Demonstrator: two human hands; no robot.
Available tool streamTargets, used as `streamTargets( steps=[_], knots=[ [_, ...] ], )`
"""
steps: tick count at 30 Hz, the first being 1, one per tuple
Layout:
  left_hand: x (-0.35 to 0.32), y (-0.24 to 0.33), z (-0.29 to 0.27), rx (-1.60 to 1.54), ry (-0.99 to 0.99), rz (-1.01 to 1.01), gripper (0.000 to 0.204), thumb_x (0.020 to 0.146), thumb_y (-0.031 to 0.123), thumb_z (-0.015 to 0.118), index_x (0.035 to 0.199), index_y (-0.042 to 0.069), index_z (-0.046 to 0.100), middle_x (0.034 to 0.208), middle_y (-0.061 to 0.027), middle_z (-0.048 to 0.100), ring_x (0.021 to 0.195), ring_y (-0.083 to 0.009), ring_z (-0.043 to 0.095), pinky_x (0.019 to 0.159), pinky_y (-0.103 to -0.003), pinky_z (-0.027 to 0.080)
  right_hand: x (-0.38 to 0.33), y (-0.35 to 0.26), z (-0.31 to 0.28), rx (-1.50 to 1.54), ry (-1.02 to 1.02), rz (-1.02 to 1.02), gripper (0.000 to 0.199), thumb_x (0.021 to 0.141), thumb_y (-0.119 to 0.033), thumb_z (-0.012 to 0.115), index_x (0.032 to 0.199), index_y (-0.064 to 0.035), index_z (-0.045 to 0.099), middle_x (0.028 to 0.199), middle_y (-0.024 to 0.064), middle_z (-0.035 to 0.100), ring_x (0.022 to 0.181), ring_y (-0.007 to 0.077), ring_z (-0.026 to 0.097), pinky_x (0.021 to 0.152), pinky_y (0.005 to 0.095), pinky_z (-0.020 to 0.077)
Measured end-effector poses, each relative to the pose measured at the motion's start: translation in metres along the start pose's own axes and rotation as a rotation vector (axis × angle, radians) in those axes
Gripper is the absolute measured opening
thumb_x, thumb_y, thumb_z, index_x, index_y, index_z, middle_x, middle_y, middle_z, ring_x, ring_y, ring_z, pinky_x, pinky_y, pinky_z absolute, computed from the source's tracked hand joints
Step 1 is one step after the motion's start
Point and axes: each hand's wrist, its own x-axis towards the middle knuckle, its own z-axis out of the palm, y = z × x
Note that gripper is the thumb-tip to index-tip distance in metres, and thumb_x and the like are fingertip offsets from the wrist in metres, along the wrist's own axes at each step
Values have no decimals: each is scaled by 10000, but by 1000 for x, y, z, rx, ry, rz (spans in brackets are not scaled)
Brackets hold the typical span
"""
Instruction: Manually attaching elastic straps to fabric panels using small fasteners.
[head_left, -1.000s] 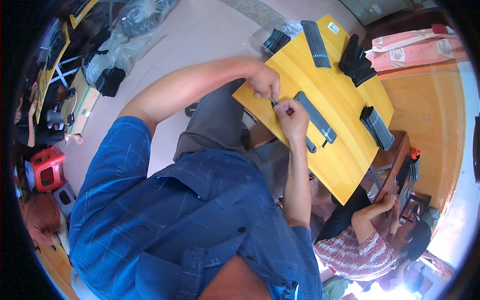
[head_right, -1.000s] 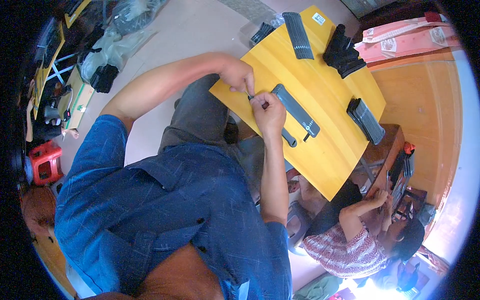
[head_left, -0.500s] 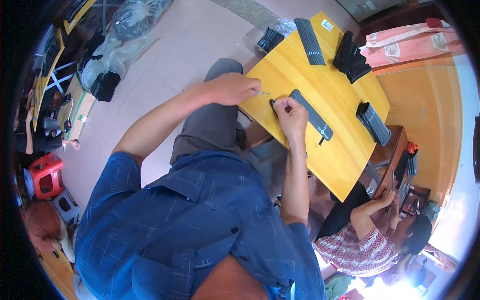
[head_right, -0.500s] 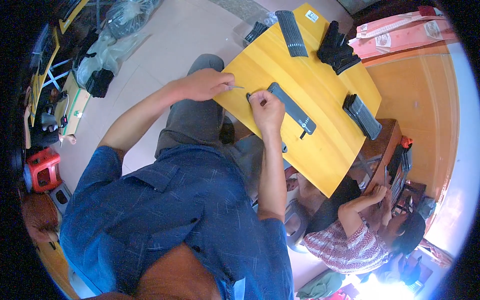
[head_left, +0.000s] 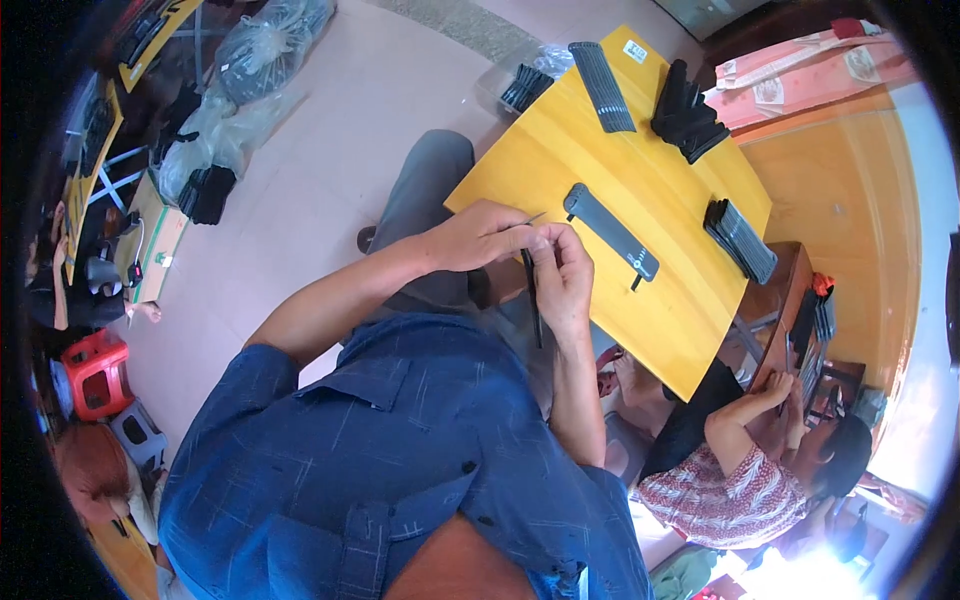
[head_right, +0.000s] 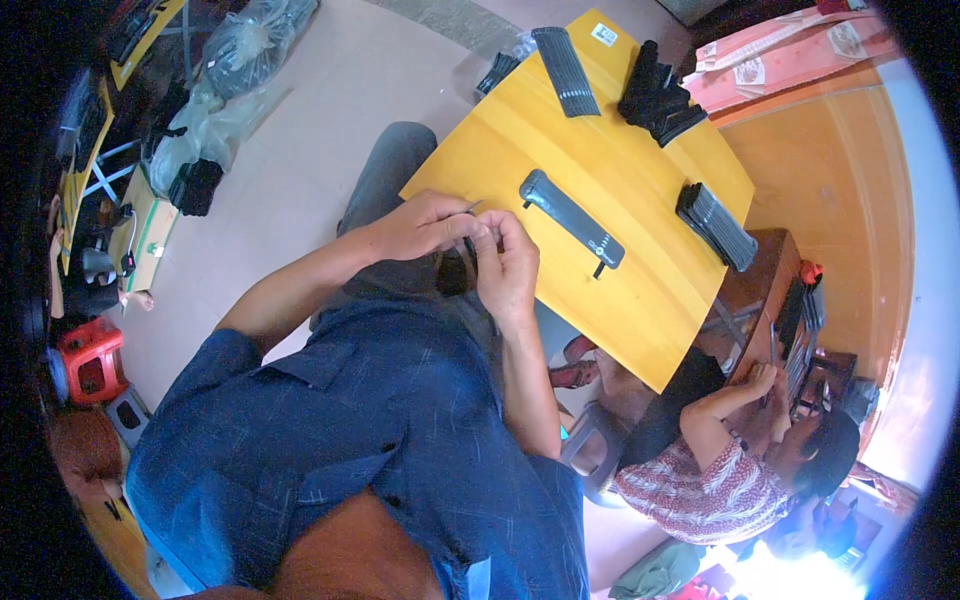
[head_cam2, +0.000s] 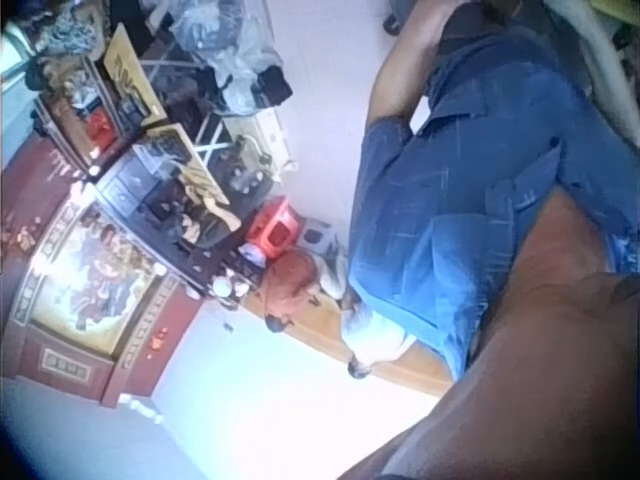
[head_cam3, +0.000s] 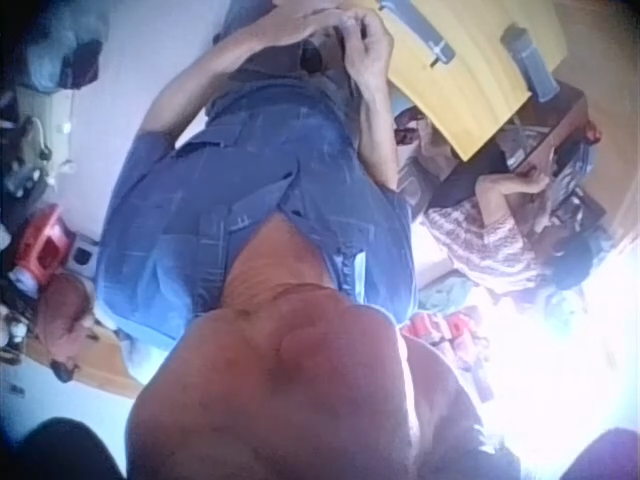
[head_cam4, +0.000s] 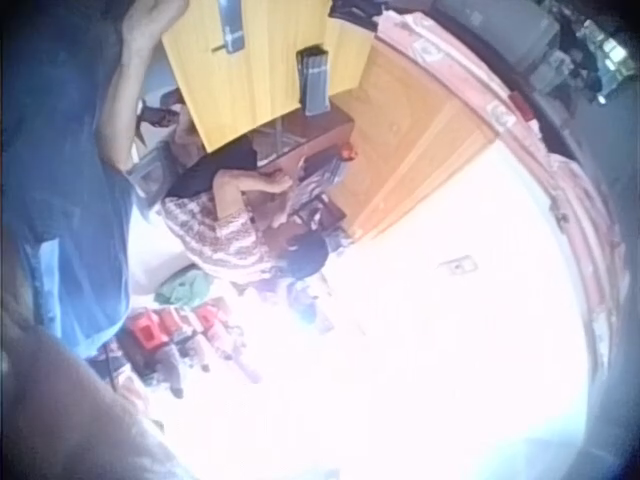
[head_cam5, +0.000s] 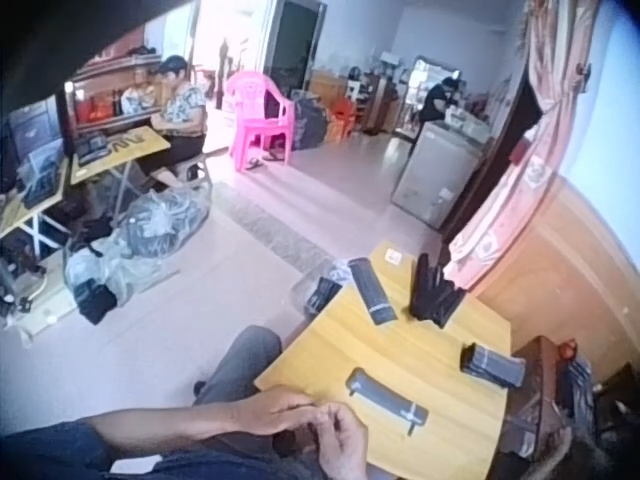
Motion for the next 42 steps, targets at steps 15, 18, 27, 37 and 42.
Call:
streamTargets(
  steps=[15, 18, 27, 37, 42],
  knots=[
    [-5, 28, 15, 35, 137, 124, 385, 1054, 277, 537, 757, 39, 592, 638, 13, 524, 619, -69, 489, 553, -293, 394, -4, -54, -28, -367, -87, -152, 203, 991, -196, 692, 916, -30, 601, 668, 30, 539, 627, 120, 530, 596, 292, 457],
    [-6, 30, 17, -99, 126, 61, 372, 1058, 272, 528, 780, 35, 597, 646, 8, 530, 620, -67, 482, 550, -293, 387, 8, -53, -36, -459, -193, -201, 243, 965, -219, 716, 875, -30, 594, 640, 93, 486, 570, 174, 494, 556, 328, 432],
    [-6, 50, 39, -84, 278, 129, 346, 1066, 236, 516, 791, 38, 585, 640, 17, 514, 579, -64, 456, 528, -268, 368, -2, -41, -32, -116, -67, -216, 289, 989, -192, 685, 795, -12, 568, 624, 58, 476, 579, 139, 444, 547, 307, 388],
    [-23, 30, -4, -423, 783, 162, 333, 1083, 349, 525, 841, 120, 531, 624, 9, 497, 509, -81, 447, 463, -244, 372, -6, -42, -209, 114, 1165, -543, 223, 1010, -219, 597, 834, -111, 513, 753, -20, 483, 578, 94, 516, 515, 228, 451],
    [-68, 25, -79, -384, 1032, 152, 397, 1092, 386, 503, 791, 126, 495, 616, 16, 468, 489, -79, 433, 449, -242, 368, -44, -4, -320, 248, 1282, -397, 248, 1026, -226, 589, 841, -119, 463, 687, 10, 543, 588, 116, 543, 516, 245, 444]
  ],
)
